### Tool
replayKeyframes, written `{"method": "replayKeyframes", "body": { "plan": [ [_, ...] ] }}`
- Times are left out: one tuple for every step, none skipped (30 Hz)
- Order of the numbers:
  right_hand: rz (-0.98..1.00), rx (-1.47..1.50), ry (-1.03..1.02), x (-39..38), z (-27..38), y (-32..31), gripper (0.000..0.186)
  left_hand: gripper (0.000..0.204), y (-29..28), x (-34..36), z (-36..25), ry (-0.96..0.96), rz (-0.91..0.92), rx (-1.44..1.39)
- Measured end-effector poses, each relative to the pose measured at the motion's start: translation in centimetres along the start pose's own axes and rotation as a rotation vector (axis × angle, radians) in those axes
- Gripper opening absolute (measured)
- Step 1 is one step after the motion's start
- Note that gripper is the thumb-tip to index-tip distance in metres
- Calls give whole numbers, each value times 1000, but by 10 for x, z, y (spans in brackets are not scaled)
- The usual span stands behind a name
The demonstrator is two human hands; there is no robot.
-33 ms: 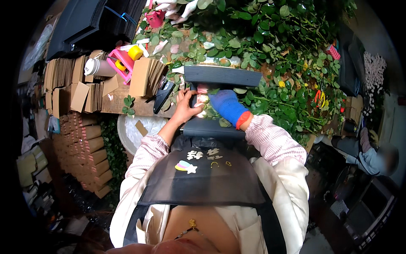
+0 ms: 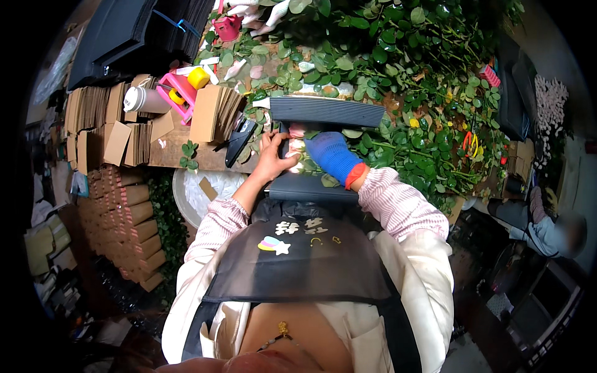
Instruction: The person arranges white flowers and green leaves into a black rectangular tray. They place the flowers and leaves into the tray, then cover them with a lid. The person repeats this process with multiple trays.
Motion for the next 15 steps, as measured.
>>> {"method": "replayKeyframes", "body": {
  "plan": [
    [28,-10,-1,4,2,4,32,62,0,0,-1,-4,5,14],
    [-45,18,26,5,2,9,31,63,1,2,1,10,-1,9],
    [-67,22,0,4,3,11,31,63,0,2,1,1,3,2],
    [-88,27,-25,3,2,13,31,63,0,1,1,-7,8,-6],
    [-110,31,-50,2,1,15,32,62,0,1,1,-15,12,-13],
    [-84,12,-43,2,3,13,32,60,1,2,2,-23,6,-7],
    [-58,-7,-37,3,6,10,31,58,2,2,3,-31,0,-1],
    [-32,-25,-29,2,7,9,31,55,3,3,4,-38,-5,5],
    [-117,15,-74,0,4,12,31,52,4,4,3,-59,-27,-22],
    [-203,56,-124,-3,-1,19,31,49,5,6,1,-81,-51,-47],
    [-289,97,-173,-5,-4,26,32,47,6,7,-1,-104,-74,-71],
    [-186,95,-84,-8,0,14,28,42,7,5,-1,-82,-126,-45],
    [-78,89,3,-21,8,-18,25,42,6,4,1,-75,-138,-49],
    [32,83,96,-30,10,-33,23,42,7,3,1,-66,-143,-55],
    [-7,60,81,-30,6,-28,24,42,8,2,0,-52,-139,-62]
  ]
}}
Point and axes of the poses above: each hand's wrist, its own x-axis towards the middle knuckle, its own y-axis out of the palm, z = x × y, the point moved 3 cm from there along x, towards the middle knuckle, and after that the axes turned 1 degree about x, right-handed, at the moved point
